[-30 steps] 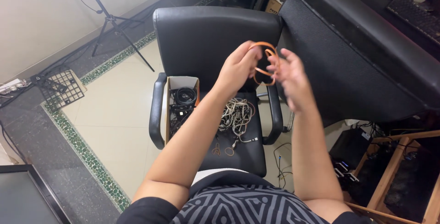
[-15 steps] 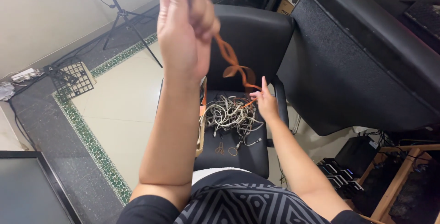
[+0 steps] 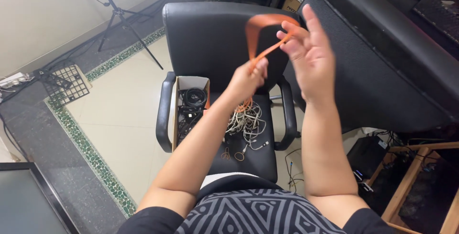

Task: Organizing and untangling various electronic cables from a box.

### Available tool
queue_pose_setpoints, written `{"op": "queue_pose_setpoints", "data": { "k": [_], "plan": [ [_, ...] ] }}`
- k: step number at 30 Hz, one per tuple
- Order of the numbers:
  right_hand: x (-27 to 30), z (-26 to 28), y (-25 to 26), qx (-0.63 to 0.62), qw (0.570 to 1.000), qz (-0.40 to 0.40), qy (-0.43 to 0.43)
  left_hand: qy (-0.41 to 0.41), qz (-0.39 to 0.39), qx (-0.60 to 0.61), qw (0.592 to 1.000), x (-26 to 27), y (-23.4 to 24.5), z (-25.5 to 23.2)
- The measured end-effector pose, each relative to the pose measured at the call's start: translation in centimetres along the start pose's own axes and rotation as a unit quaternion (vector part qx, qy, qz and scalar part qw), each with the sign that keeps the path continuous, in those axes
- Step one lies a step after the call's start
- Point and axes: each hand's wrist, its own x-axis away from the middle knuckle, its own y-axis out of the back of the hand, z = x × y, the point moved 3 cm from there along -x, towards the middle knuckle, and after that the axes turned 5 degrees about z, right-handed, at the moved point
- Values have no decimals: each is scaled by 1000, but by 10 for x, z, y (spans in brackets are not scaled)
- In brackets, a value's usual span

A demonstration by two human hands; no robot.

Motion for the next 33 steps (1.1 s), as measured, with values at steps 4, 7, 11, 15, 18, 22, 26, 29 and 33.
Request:
{"op": "queue_pose_setpoints", "data": {
  "k": [4, 7, 11, 15, 18, 22, 26, 29, 33],
  "plan": [
    [28, -106, 13, 75, 995, 27, -67, -64, -28, 104, 992, 4, -6, -85],
    [73, -195, 6, 117, 957, 179, -195, -138, -6, 197, 971, 16, -14, -157],
    [121, -279, 16, 167, 954, 173, -177, -217, 42, 267, 938, 36, -5, -217],
    [125, -277, 35, 89, 870, 88, -477, -216, 35, 274, 936, 46, 18, -215],
    [106, -242, 46, -25, 863, 38, -504, -101, -37, 243, 964, 51, 27, -180],
    [79, -195, 55, -96, 878, 27, -469, -34, -43, 174, 983, 66, 20, -154],
    [56, -134, 47, -124, 923, -2, -363, 22, 46, 11, 999, 87, 9, -162],
    [50, -98, 34, -31, 950, 10, -309, 63, 95, -99, 989, 108, 3, -189],
    [59, -45, -18, 190, 935, 119, -275, 135, 79, -231, 960, 142, 0, -228]
  ]
}}
